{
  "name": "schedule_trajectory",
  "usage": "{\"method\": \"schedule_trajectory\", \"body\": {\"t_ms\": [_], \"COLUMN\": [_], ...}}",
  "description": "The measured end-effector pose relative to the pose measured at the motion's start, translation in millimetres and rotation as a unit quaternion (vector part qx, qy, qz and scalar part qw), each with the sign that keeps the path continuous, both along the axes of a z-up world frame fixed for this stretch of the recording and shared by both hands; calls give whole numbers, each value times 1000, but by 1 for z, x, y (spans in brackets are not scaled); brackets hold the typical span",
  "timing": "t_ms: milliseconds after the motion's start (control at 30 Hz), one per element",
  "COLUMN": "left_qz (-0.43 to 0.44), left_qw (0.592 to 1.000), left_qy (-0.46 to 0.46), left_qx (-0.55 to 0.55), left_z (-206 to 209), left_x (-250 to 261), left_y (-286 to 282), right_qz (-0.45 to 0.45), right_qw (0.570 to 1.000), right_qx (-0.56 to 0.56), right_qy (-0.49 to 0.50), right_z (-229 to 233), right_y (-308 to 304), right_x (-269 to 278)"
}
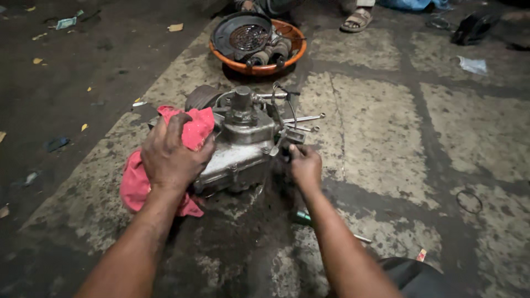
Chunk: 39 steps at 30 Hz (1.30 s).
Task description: The person is cleaning a disassembled engine block using a red cloth. They wipe various parts of the engine, including the cylinder head and crankcase, while sitting on the floor. Tools and other engine parts are visible nearby.
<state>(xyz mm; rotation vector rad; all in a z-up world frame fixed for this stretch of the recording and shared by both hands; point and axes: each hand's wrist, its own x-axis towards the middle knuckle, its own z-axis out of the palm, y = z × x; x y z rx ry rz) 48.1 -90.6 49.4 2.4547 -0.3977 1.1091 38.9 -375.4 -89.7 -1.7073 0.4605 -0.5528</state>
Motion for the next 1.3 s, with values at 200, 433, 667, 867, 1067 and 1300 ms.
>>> {"method": "schedule_trajectory", "body": {"t_ms": [200, 433, 667, 867, 1067, 1300], "left_qz": [12, 16, 6, -18, -28, -9], "left_qw": [1000, 1000, 1000, 999, 1000, 1000], "left_qy": [7, 21, 2, -25, -6, -11], "left_qx": [8, 5, 5, -8, -9, 4], "left_z": [0, 2, 3, 0, 2, -1], "left_x": [0, 3, 0, 1, -2, 2], "left_y": [-2, 1, -2, 0, 2, 5], "right_qz": [-104, 35, 82, -49, -23, -11], "right_qw": [912, 941, 962, 937, 945, 985], "right_qx": [-383, -312, -231, -338, -287, -171], "right_qy": [-102, -126, 122, -74, 158, -5], "right_z": [-2, 14, 7, -2, 19, 3], "right_y": [9, -11, -8, 1, 6, 0], "right_x": [-1, 8, -1, -12, -16, 0]}}
